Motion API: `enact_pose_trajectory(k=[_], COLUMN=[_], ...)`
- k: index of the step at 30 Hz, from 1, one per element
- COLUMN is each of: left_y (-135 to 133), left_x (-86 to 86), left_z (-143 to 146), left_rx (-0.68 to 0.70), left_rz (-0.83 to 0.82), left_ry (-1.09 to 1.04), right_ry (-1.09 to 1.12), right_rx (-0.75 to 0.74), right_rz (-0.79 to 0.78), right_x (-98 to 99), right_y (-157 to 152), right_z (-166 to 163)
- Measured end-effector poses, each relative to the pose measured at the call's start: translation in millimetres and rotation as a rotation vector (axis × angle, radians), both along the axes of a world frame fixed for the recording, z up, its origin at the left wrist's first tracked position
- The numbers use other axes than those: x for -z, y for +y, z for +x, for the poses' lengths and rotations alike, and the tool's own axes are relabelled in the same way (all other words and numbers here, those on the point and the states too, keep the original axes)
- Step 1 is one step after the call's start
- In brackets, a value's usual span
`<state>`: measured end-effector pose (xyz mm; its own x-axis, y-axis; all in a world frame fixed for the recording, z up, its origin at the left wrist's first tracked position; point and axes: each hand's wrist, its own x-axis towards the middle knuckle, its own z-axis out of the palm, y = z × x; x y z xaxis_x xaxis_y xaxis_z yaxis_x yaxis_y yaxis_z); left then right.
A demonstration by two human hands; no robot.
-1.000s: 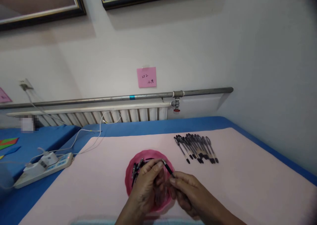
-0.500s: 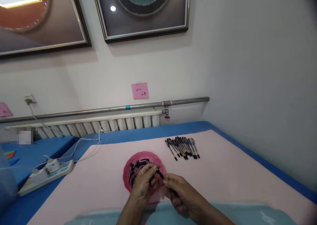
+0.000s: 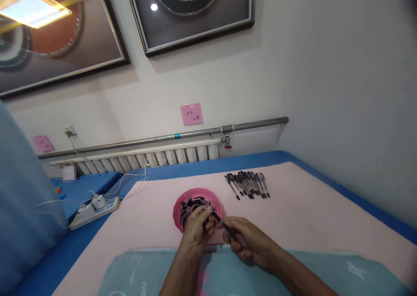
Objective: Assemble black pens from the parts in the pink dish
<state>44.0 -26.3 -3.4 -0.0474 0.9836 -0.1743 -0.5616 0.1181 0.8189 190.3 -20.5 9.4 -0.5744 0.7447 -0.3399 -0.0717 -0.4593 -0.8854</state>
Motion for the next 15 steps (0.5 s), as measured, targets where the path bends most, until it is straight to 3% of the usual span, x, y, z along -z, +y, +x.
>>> enact_pose_trajectory(k=[10, 15], left_y=[4.9, -10.4], left_x=[-5.0, -7.0], left_z=[5.7, 17.2], left_rx=[0.092, 0.068], left_rz=[-0.033, -0.037], left_ry=[0.138, 0.321], right_ry=[0.024, 0.028], right_rx=[-0.024, 0.173], right_rz=[0.123, 0.207], right_x=[0.1, -1.9], right_y=[6.2, 16.1], right_z=[11.2, 15.2])
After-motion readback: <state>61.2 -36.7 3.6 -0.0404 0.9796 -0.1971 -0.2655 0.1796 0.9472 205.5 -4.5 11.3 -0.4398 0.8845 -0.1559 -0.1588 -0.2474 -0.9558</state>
